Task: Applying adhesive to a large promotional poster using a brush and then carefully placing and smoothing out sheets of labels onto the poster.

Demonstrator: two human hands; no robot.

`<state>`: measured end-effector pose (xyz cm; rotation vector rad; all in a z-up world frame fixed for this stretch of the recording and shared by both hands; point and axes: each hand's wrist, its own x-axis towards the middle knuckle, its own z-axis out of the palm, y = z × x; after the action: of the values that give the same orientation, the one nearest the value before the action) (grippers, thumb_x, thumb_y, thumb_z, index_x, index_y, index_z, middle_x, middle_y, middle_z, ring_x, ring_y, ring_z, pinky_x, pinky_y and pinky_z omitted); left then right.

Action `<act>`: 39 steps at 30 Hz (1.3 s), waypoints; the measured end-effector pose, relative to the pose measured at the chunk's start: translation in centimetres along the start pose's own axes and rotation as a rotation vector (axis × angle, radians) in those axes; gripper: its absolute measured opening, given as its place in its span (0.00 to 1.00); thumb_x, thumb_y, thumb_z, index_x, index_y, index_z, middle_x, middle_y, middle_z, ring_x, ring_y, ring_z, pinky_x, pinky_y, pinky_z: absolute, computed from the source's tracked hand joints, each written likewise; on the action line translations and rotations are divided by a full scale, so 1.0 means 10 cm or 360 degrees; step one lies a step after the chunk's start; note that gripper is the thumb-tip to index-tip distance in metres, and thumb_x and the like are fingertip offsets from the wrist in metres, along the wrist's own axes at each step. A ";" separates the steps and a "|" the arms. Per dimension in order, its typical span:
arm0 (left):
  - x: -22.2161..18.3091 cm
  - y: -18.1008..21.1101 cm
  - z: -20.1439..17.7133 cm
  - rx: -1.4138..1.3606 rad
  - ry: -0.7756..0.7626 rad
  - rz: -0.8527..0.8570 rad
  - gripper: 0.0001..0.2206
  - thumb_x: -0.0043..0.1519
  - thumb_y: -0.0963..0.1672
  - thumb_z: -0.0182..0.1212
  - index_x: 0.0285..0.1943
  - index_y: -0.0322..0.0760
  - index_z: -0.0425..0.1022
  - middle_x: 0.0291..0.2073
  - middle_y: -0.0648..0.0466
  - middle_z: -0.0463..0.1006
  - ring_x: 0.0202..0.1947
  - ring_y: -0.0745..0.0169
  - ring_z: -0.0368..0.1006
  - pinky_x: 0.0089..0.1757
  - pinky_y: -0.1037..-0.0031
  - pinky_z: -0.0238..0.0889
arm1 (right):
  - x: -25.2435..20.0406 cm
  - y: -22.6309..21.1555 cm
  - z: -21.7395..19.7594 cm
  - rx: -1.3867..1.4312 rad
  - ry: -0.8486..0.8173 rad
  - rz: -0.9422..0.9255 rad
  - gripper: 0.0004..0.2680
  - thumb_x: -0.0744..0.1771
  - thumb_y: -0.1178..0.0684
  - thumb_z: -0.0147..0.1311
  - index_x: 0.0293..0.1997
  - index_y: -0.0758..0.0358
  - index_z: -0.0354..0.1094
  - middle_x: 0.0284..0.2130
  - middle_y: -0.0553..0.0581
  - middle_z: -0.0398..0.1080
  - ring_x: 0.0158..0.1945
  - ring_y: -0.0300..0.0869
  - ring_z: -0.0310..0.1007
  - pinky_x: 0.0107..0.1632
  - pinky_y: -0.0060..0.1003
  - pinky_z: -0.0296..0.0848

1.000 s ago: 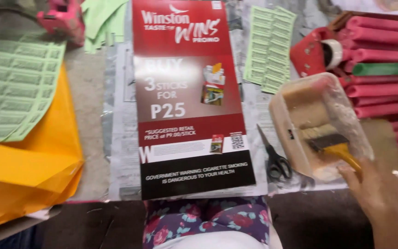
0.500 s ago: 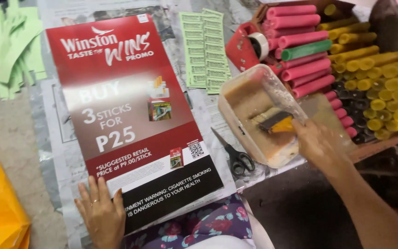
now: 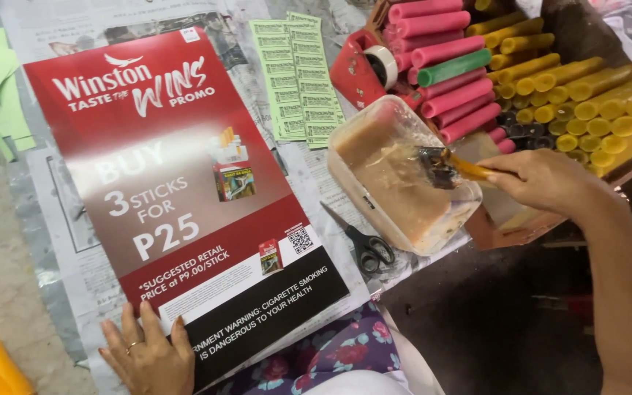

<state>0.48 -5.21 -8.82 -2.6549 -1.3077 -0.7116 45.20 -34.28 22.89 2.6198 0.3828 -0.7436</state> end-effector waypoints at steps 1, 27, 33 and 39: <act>0.03 0.01 -0.05 0.0006 -0.0063 0.0003 0.27 0.66 0.51 0.61 0.72 0.33 0.76 0.73 0.40 0.72 0.77 0.30 0.58 0.65 0.36 0.57 | 0.12 0.03 0.08 -0.0004 0.0058 -0.0042 0.18 0.70 0.41 0.39 0.70 0.32 0.63 0.54 0.50 0.77 0.46 0.47 0.77 0.47 0.42 0.71; 0.36 0.14 -0.07 -0.0141 -0.0282 0.0280 0.34 0.55 0.35 0.51 0.76 0.40 0.58 0.76 0.41 0.55 0.77 0.35 0.46 0.70 0.49 0.47 | 1.13 -3.99 -0.45 0.0071 0.1151 -0.1451 0.08 0.72 0.43 0.44 0.52 0.46 0.66 0.31 0.63 0.66 0.26 0.66 0.68 0.27 0.60 0.61; 0.27 0.07 0.09 -0.0004 -0.0321 0.0306 0.37 0.55 0.40 0.51 0.79 0.44 0.50 0.79 0.43 0.46 0.79 0.34 0.37 0.69 0.48 0.43 | 1.49 -4.87 -0.29 -0.0419 0.1236 -0.1757 0.09 0.69 0.60 0.40 0.38 0.66 0.72 0.35 0.66 0.77 0.35 0.62 0.79 0.34 0.58 0.77; 0.32 0.10 0.06 -0.0064 -0.0273 0.0304 0.42 0.51 0.39 0.50 0.81 0.45 0.43 0.80 0.43 0.41 0.80 0.35 0.33 0.71 0.49 0.35 | 0.12 -4.10 -1.07 -0.1005 0.0105 -0.1375 0.11 0.72 0.47 0.41 0.45 0.51 0.74 0.26 0.47 0.71 0.24 0.40 0.65 0.27 0.39 0.61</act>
<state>3.16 -3.33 -7.79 -2.8778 -1.0636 -0.5005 36.25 6.92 18.72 1.8186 1.5338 -0.6201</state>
